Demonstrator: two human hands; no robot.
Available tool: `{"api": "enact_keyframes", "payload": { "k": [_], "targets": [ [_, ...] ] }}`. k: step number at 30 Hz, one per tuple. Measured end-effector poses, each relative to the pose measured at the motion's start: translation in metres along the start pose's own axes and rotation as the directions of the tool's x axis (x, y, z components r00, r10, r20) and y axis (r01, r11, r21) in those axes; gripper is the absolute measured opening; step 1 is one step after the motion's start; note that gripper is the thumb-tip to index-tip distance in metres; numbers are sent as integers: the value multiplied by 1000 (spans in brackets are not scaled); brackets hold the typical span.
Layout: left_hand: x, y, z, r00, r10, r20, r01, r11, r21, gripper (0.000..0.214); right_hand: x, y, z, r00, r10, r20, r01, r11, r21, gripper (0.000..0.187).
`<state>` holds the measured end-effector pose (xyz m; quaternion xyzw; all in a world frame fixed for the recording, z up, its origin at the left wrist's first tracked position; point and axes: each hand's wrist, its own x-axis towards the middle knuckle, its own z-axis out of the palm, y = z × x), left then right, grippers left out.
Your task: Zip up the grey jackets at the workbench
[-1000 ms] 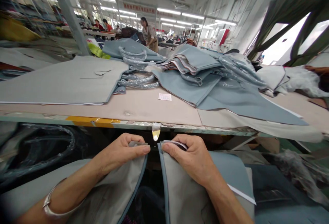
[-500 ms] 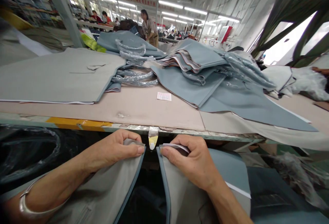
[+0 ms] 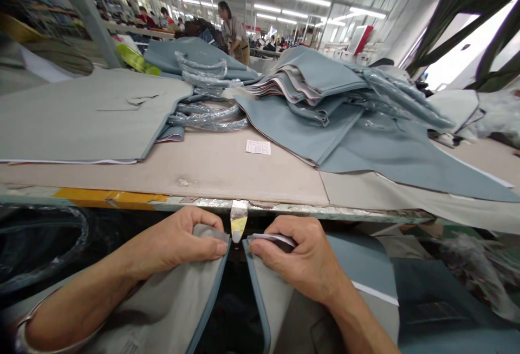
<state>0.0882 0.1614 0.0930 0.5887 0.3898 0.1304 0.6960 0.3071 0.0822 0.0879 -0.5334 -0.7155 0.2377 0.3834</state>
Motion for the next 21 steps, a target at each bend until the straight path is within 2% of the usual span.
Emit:
{"api": "enact_keyframes", "payload": {
  "k": [6, 16, 21],
  "targets": [
    [3, -2, -2, 999, -33, -10, 33, 999, 10, 25, 1, -2, 1, 999, -37, 1, 37, 999, -21, 25],
    [7, -2, -4, 996, -43, 74, 49, 995, -90, 23, 4, 0, 1, 999, -38, 16, 39, 998, -48, 26],
    [7, -1, -5, 997, -52, 60, 60, 990, -131, 19, 4, -2, 1, 999, -38, 6, 38, 998, -50, 25]
  ]
}}
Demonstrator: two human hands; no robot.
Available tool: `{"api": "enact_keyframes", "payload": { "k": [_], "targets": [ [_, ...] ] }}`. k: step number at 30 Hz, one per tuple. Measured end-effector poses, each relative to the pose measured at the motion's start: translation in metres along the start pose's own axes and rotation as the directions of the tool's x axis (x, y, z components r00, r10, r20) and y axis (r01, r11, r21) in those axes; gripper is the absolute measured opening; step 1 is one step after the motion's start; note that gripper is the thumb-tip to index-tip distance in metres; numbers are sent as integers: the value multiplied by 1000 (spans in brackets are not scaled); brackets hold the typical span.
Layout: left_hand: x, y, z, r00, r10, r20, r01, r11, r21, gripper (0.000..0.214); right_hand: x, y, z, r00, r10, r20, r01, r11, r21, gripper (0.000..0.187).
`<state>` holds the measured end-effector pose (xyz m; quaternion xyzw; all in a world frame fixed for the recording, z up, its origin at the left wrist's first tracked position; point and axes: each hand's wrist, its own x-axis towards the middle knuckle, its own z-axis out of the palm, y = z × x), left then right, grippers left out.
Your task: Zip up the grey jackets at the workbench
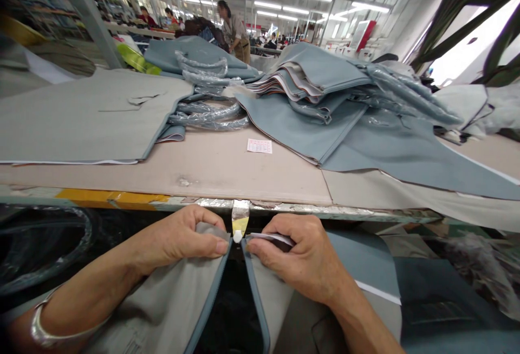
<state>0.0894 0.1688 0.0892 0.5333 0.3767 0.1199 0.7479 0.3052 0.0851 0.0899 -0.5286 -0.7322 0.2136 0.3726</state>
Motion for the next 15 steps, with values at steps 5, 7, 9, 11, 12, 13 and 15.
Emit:
{"api": "enact_keyframes", "payload": {
  "k": [5, 7, 9, 11, 12, 13, 15],
  "targets": [
    [1, 0, 0, 1000, -3, 23, 3, 1000, -6, 18, 0, 0, -2, 1000, 18, 14, -18, 1000, 9, 27],
    [2, 0, 1, 999, -9, 30, 10, 1000, -12, 18, 0, -1, -2, 999, 27, 23, -28, 1000, 11, 27],
    [3, 0, 1, 999, -19, 29, 19, 1000, -24, 19, 1, -1, -2, 999, 32, 28, -33, 999, 12, 27],
    [3, -1, 1, 999, -19, 27, 20, 999, -40, 18, 3, -1, -1, 999, 33, 24, -33, 999, 11, 27],
    [4, -1, 1, 999, -14, 29, 16, 999, -48, 17, 4, -2, -1, 999, 31, 20, -32, 999, 11, 27],
    [4, -1, 1, 999, -5, 33, 7, 998, -57, 15, 4, -2, -1, 999, 31, 15, -31, 999, 12, 26],
    [4, -2, 2, 999, 16, 44, -13, 997, -72, 12, 6, -3, -1, 999, 33, 12, -33, 999, 20, 26]
  ]
}}
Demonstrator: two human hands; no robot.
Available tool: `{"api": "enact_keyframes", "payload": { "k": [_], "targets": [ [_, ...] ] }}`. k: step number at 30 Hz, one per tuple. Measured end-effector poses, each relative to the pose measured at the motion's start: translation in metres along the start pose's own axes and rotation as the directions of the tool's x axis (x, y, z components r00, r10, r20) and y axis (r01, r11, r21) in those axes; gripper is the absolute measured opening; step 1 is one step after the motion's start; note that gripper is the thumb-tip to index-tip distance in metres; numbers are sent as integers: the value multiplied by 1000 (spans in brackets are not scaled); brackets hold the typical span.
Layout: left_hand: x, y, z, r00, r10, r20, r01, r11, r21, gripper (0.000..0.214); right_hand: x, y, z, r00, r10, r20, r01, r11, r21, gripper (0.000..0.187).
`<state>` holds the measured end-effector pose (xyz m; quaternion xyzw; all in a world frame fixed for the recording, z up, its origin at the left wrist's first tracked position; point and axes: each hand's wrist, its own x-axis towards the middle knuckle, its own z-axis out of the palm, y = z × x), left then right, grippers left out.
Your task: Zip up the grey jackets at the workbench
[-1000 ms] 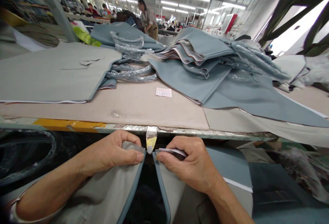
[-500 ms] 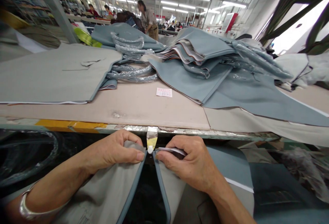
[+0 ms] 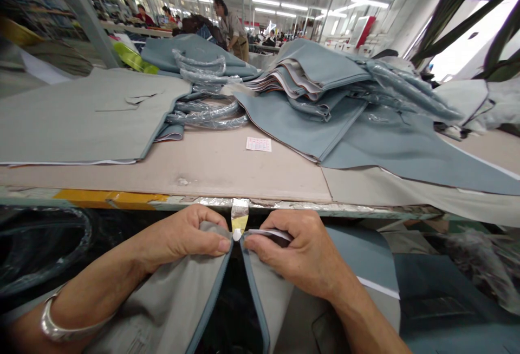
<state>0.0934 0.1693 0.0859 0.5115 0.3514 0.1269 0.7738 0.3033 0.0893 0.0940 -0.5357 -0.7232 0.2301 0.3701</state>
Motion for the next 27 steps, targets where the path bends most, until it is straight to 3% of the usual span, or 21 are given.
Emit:
{"api": "enact_keyframes", "payload": {
  "k": [9, 18, 27],
  "targets": [
    [-2, -3, -2, 999, -48, -7, 47, 998, -41, 19, 2, 0, 0, 999, 51, 16, -52, 998, 37, 25],
    [-11, -5, 2, 999, 35, 40, -35, 999, -12, 32, -1, -1, -1, 999, 50, 10, -51, 998, 37, 26],
    [-10, 5, -5, 999, 35, -25, -32, 992, 124, 37, 0, -1, -1, 998, 65, 13, -66, 996, 55, 26]
  ]
}}
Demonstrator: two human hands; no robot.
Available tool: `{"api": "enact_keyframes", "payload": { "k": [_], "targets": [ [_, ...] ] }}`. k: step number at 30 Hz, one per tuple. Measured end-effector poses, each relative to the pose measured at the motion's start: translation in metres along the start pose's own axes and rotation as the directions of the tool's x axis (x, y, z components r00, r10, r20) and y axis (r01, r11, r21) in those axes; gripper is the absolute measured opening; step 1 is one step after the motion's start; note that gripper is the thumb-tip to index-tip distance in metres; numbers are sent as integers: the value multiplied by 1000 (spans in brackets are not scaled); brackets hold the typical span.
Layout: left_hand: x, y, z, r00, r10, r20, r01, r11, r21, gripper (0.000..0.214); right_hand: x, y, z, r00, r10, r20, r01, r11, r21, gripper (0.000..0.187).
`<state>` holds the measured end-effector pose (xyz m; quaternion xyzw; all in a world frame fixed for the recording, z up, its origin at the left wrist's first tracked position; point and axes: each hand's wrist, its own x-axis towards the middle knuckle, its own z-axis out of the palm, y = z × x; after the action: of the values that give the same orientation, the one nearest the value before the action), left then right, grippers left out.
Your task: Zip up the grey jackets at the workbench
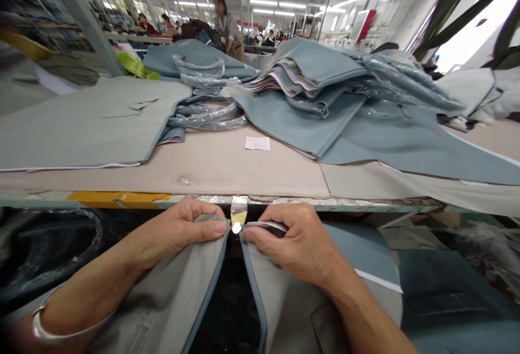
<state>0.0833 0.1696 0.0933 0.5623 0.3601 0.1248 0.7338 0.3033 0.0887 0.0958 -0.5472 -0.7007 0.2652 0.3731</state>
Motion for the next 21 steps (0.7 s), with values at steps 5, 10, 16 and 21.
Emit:
{"api": "enact_keyframes", "payload": {
  "k": [5, 10, 16, 21],
  "targets": [
    [1, 4, 1, 999, -34, -4, 34, 998, 57, 31, 1, 2, 0, 1000, 3, 8, -3, 1000, -1, 24],
    [2, 3, 4, 999, -20, -28, 24, 989, 144, 21, 0, 4, 0, 999, 28, 25, -27, 1000, -7, 25],
    [4, 4, 5, 999, -35, -13, 36, 993, 116, 20, 1, 4, -1, 999, 25, 31, -25, 1000, 0, 23],
    [4, 2, 3, 998, -53, 32, 52, 998, 35, 22, 1, 4, -2, 999, 22, 35, -22, 1000, 8, 21]
  ]
}}
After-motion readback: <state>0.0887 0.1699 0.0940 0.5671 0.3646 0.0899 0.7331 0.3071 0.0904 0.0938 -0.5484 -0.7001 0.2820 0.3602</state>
